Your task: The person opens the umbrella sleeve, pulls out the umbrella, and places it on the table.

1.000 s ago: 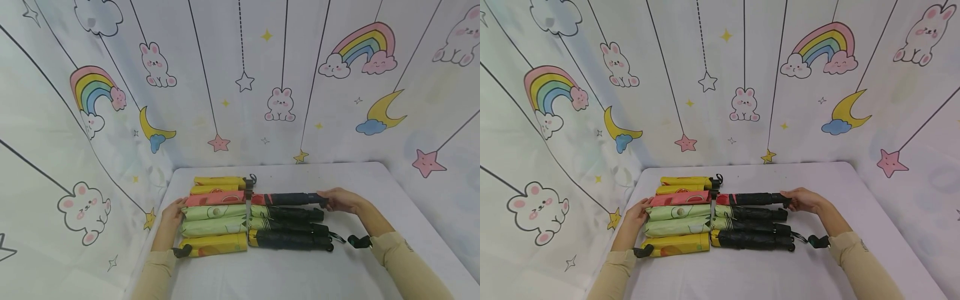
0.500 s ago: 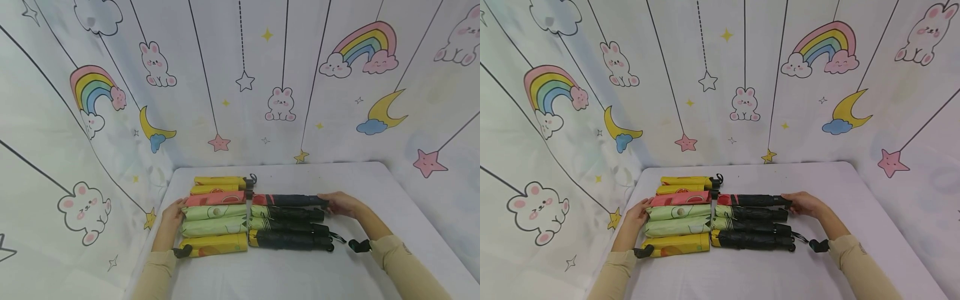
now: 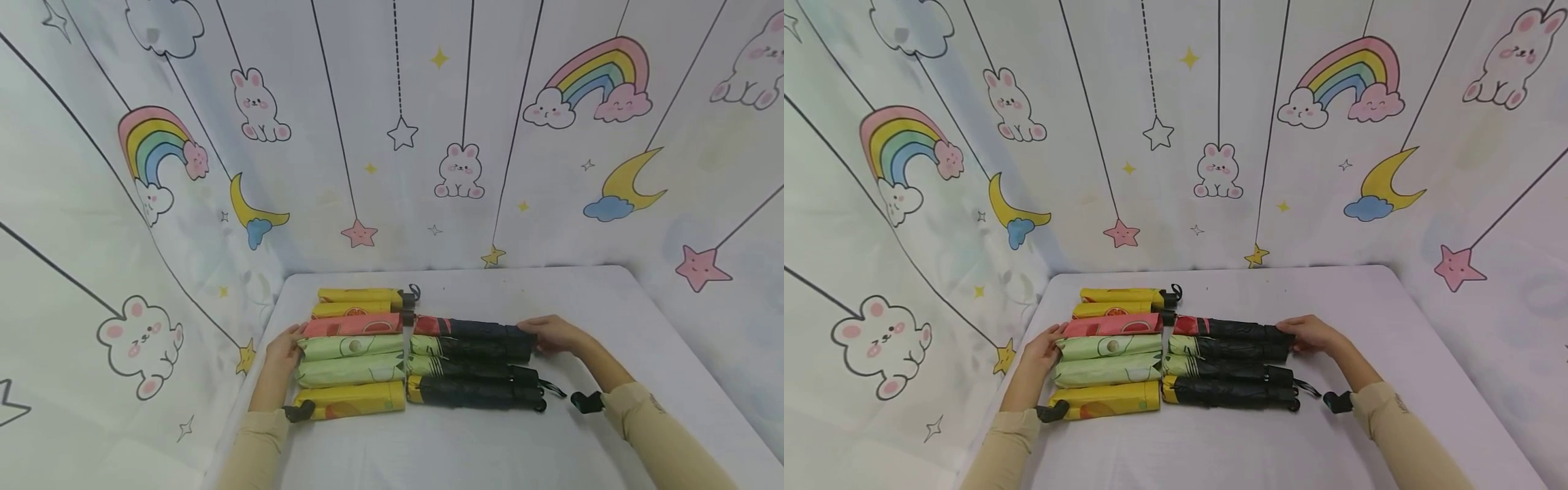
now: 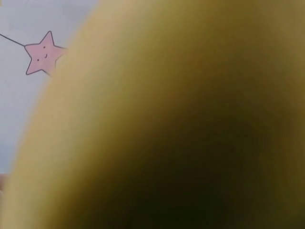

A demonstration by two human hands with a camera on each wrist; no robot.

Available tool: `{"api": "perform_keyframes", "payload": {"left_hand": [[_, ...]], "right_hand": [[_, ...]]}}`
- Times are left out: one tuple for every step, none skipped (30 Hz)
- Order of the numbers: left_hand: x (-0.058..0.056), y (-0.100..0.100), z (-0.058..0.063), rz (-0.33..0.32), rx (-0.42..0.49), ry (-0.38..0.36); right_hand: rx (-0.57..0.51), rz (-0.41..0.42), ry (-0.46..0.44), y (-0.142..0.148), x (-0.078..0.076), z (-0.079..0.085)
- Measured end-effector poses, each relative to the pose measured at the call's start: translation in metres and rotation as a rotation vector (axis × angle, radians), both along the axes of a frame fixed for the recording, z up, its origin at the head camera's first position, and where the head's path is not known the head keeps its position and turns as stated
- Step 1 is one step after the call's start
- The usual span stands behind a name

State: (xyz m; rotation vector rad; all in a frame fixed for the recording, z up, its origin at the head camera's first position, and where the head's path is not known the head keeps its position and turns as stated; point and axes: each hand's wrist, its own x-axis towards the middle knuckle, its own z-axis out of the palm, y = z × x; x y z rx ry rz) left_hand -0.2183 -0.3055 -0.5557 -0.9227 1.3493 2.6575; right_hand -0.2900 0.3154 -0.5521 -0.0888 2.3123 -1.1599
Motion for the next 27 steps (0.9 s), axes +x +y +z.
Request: {"api": "perform_keyframes", "payload": {"left_hand": [[0.000, 0.000, 0.000, -0.001, -0.005, -0.001], [0.000, 0.000, 0.001, -0.001, -0.006, 0.002], [0.000, 0.000, 0.001, 0.001, -0.007, 0.002], [-0.001, 0.000, 0.001, 0.002, -0.014, -0.001], [-0.001, -0.001, 0.002, -0.002, -0.020, 0.000], [-0.001, -0.001, 0.002, -0.001, -0.026, -0.003], [-0.002, -0.001, 0.002, 0.000, -0.030, -0.007], [-0.002, -0.002, 0.001, 0.003, -0.029, -0.009], [-0.002, -0.002, 0.001, 0.005, -0.034, -0.013], [-0.003, -0.003, 0.000, 0.007, -0.035, -0.017], [-0.003, -0.003, -0.001, 0.006, -0.034, -0.018], [-0.004, -0.004, -0.001, 0.014, -0.031, -0.018], [-0.004, -0.004, -0.003, 0.017, -0.031, -0.017], [-0.004, -0.005, -0.004, 0.022, -0.029, -0.014], [-0.004, -0.005, -0.005, 0.028, -0.027, -0.011], [-0.005, -0.006, -0.005, 0.035, -0.024, -0.009], [-0.005, -0.006, -0.006, 0.041, -0.025, -0.003], [-0.005, -0.006, -0.006, 0.045, -0.026, 0.005], [-0.005, -0.006, -0.007, 0.043, -0.029, 0.010], [-0.005, -0.006, -0.006, 0.045, -0.031, 0.013], [-0.005, -0.006, -0.006, 0.042, -0.036, 0.015], [-0.005, -0.005, -0.006, 0.041, -0.039, 0.017], [-0.005, -0.005, -0.005, 0.035, -0.043, 0.020], [-0.005, -0.005, -0.005, 0.033, -0.045, 0.021], [-0.005, -0.005, -0.005, 0.025, -0.052, 0.018], [-0.005, -0.005, -0.005, 0.025, -0.055, 0.014], [-0.006, -0.005, -0.005, 0.024, -0.056, 0.011]], "right_hand": [[0.026, 0.002, 0.017, 0.000, 0.000, 0.001], [0.055, 0.007, 0.037, -0.001, 0.000, 0.001], [0.081, 0.011, 0.061, -0.001, 0.000, 0.002], [0.112, 0.008, 0.085, -0.002, 0.000, 0.003], [0.142, 0.010, 0.112, -0.003, 0.000, 0.004], [0.174, 0.019, 0.145, -0.003, 0.000, 0.004], [0.203, 0.024, 0.173, -0.004, 0.000, 0.005], [0.226, 0.030, 0.203, -0.005, -0.001, 0.005], [0.240, 0.023, 0.217, -0.006, -0.002, 0.006], [0.254, 0.030, 0.233, -0.007, -0.003, 0.006], [0.261, 0.035, 0.242, -0.008, -0.004, 0.006], [0.268, 0.041, 0.251, -0.009, -0.005, 0.006], [0.277, 0.040, 0.261, -0.011, -0.006, 0.007], [0.285, 0.045, 0.277, -0.012, -0.007, 0.007], [0.294, 0.046, 0.288, -0.014, -0.007, 0.009], [0.305, 0.049, 0.307, -0.017, -0.008, 0.011], [0.313, 0.050, 0.327, -0.019, -0.008, 0.013], [0.322, 0.049, 0.346, -0.022, -0.008, 0.015], [0.326, 0.045, 0.363, -0.025, -0.008, 0.018], [0.319, 0.039, 0.373, -0.029, -0.008, 0.020], [0.311, 0.036, 0.384, -0.033, -0.007, 0.021], [0.303, 0.030, 0.397, -0.037, -0.007, 0.023], [0.294, 0.025, 0.407, -0.041, -0.007, 0.024], [0.285, 0.017, 0.415, -0.046, -0.007, 0.025], [0.272, 0.012, 0.423, -0.050, -0.008, 0.025], [0.263, 0.007, 0.432, -0.055, -0.009, 0.025], [0.257, 0.006, 0.442, -0.060, -0.011, 0.025]]}}
